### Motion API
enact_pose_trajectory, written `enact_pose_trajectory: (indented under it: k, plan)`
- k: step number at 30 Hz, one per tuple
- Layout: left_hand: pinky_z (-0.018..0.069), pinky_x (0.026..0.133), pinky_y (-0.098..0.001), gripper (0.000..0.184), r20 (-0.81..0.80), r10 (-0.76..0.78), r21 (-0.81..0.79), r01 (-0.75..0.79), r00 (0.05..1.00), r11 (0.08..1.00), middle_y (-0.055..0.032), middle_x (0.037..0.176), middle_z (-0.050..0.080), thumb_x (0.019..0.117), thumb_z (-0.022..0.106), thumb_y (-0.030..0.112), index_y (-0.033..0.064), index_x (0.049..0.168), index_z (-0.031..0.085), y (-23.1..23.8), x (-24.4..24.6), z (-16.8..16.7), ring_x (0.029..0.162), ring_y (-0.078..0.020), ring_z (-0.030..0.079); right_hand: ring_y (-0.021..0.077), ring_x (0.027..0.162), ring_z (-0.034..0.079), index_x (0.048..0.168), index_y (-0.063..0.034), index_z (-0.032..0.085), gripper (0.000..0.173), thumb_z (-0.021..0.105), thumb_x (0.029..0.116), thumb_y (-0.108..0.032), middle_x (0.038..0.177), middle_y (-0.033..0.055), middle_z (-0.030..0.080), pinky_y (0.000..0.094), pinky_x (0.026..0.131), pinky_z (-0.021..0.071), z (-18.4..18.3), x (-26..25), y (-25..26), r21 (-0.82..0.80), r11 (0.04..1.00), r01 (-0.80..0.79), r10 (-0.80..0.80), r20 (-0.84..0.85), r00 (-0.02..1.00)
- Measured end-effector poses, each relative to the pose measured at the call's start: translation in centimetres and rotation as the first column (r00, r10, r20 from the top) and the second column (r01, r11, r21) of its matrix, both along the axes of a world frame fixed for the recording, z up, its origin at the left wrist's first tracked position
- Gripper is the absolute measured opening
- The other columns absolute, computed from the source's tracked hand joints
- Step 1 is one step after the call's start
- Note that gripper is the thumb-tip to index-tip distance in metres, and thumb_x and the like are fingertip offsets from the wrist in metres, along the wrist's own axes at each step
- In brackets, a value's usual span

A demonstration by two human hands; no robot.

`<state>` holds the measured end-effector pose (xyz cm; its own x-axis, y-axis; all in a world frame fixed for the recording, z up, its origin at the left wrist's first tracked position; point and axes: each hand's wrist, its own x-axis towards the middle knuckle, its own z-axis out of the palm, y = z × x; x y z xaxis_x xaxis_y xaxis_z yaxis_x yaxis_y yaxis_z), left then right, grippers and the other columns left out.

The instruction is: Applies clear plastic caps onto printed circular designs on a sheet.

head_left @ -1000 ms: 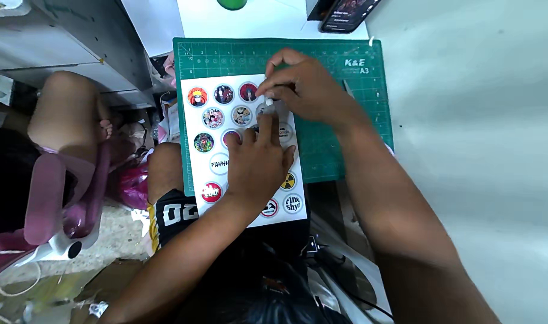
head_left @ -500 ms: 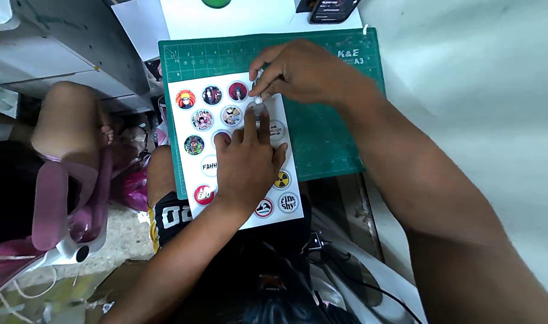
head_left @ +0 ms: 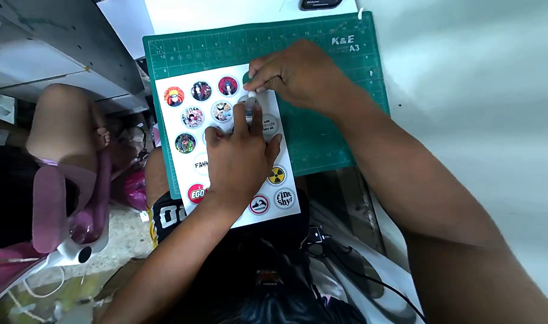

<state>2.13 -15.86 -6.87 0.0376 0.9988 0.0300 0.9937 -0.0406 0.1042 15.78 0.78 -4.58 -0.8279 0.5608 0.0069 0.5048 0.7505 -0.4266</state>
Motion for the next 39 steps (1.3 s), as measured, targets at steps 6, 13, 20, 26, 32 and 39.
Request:
enact_pose_trajectory:
  k: [6,13,20,26,32,39]
  plan:
    - [0.043,0.075,-0.0494,0.072,0.004,0.0,-0.033,0.0,1.0,0.999,-0.0159,0.149,0.048,0.1028,0.031,0.065,0.017,0.15,0.055,0.1,-0.1,0.2,0.083,-0.0258,0.06,0.0175,0.101,0.07,0.118,-0.0279,0.078,0.029,0.053,0.1067,-0.019,0.121,-0.0056,0.073,0.0471,0.087,0.0572,-0.5,0.3,-1.4,0.017,0.995,0.1,-0.099,-0.015,0.995]
    - [0.0426,0.075,-0.05,0.072,-0.002,-0.011,-0.037,0.011,1.0,0.999,-0.0169,0.15,0.047,0.1031,0.03,0.065,0.0155,0.15,0.055,0.1,-0.1,0.3,0.082,-0.0264,0.06,0.018,0.096,0.071,0.116,-0.0255,0.079,0.03,0.052,0.1073,-0.019,0.112,-0.0034,0.074,0.0468,0.082,0.0576,-1.1,0.6,-3.6,0.071,0.969,0.236,-0.23,-0.088,0.969]
    - [0.0422,0.077,-0.0508,0.073,0.021,-0.019,-0.062,0.02,1.0,0.998,-0.0177,0.148,0.047,0.1031,0.031,0.064,0.0141,0.152,0.052,0.2,-0.2,0.3,0.081,-0.0262,0.059,0.0177,0.093,0.071,0.117,-0.0247,0.079,0.031,0.053,0.106,-0.014,0.109,-0.0019,0.074,0.0439,0.076,0.0578,-1.2,0.0,-5.9,0.096,0.919,0.382,-0.371,-0.115,0.922]
    - [0.0429,0.081,-0.0526,0.071,0.033,-0.044,-0.077,0.047,0.998,0.996,-0.0183,0.152,0.044,0.1037,0.034,0.061,0.0119,0.152,0.051,0.1,-0.4,0.3,0.083,-0.0272,0.061,0.0187,0.092,0.072,0.116,-0.024,0.08,0.03,0.053,0.1059,-0.014,0.111,-0.0017,0.075,0.0445,0.073,0.0578,-1.5,-0.4,-7.1,0.079,0.877,0.475,-0.46,-0.154,0.875]
    - [0.0473,0.087,-0.0562,0.058,0.047,-0.204,-0.145,0.208,0.978,0.967,-0.016,0.159,0.042,0.1083,0.041,0.048,0.0123,0.153,0.05,0.4,-3.1,1.7,0.107,-0.0357,0.064,0.0201,0.094,0.072,0.116,-0.0254,0.08,0.031,0.053,0.1055,-0.014,0.111,-0.0023,0.075,0.0478,0.076,0.0577,-1.2,-0.4,-6.8,0.07,0.88,0.47,-0.459,-0.13,0.879]
    - [0.05,0.097,-0.0571,0.032,0.236,-0.304,-0.066,0.327,0.923,0.943,-0.0098,0.108,0.075,0.1019,0.06,0.017,0.0059,0.131,0.055,3.9,-7.2,3.5,0.097,-0.0307,0.072,0.0221,0.094,0.072,0.112,-0.0244,0.08,0.036,0.051,0.103,-0.005,0.107,-0.0002,0.075,0.0489,0.077,0.0576,-1.4,-0.2,-6.6,0.099,0.895,0.435,-0.421,-0.133,0.897]
